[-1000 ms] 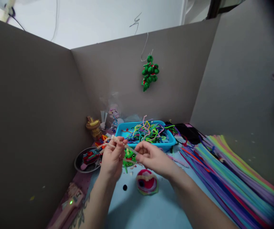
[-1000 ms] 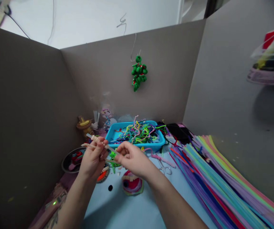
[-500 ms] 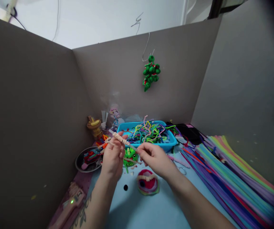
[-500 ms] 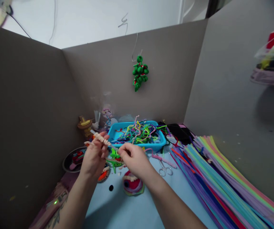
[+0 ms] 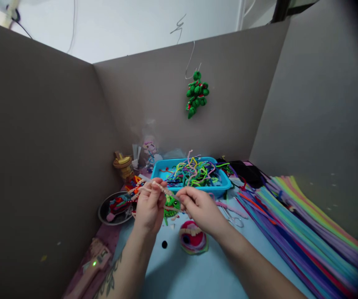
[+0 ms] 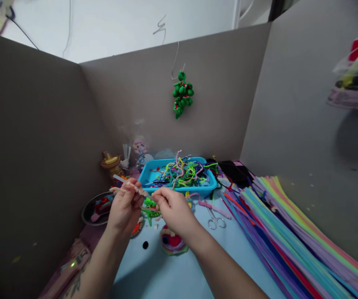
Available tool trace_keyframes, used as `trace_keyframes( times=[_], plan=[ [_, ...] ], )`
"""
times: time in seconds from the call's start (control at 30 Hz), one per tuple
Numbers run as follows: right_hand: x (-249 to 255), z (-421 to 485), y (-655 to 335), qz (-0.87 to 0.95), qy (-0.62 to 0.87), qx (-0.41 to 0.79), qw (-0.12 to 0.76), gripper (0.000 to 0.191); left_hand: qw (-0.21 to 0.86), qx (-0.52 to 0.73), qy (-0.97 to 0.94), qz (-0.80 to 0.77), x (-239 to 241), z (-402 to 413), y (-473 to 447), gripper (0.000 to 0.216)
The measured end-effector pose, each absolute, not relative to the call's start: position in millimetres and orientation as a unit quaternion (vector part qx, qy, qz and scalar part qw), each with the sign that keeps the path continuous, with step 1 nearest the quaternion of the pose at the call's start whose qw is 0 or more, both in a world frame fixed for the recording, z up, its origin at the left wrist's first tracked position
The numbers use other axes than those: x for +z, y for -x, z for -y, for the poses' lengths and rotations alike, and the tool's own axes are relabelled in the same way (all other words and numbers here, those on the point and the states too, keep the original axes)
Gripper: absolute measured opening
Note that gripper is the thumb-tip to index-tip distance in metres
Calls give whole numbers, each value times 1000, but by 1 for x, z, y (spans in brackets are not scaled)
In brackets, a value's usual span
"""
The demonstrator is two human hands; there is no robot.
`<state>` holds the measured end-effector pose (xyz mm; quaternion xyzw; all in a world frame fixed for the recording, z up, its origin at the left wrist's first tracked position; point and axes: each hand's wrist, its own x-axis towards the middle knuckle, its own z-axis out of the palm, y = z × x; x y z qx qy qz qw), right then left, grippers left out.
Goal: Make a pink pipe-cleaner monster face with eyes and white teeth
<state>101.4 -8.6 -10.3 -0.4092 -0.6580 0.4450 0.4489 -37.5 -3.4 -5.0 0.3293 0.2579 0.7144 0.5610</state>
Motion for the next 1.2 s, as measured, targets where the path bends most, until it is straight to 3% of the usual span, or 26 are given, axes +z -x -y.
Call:
trace_keyframes(
  times=[0.13, 0.3, 0.5, 0.7, 0.83, 1.0, 1.2],
  plan=[
    [-13, 6, -100, 615, 386, 516, 454, 13, 551, 725, -321, -260, -7, 4, 33, 33],
    [-13, 4, -104, 681, 432, 372, 460, 4, 533, 742, -307, -267, -10, 3, 32, 34],
    [-14, 1, -109, 678, 439, 422, 412, 24, 536, 718, -331, -297, -15, 5, 27, 36],
    [-5, 11, -109, 684, 335, 463, 454, 39, 454, 649, -501, -349, -11, 22, 22, 32],
    [1, 16, -119, 665, 363, 415, 504, 38, 441, 651, -529, -319, 3, 41, 29, 54],
    [4, 17, -123, 629, 373, 447, 516, 28, 295, 618, -635, -358, 15, 42, 47, 19],
    [2, 14, -120, 651, 349, 428, 521, 23, 295, 585, -614, -440, 9, 23, 47, 11]
  ],
)
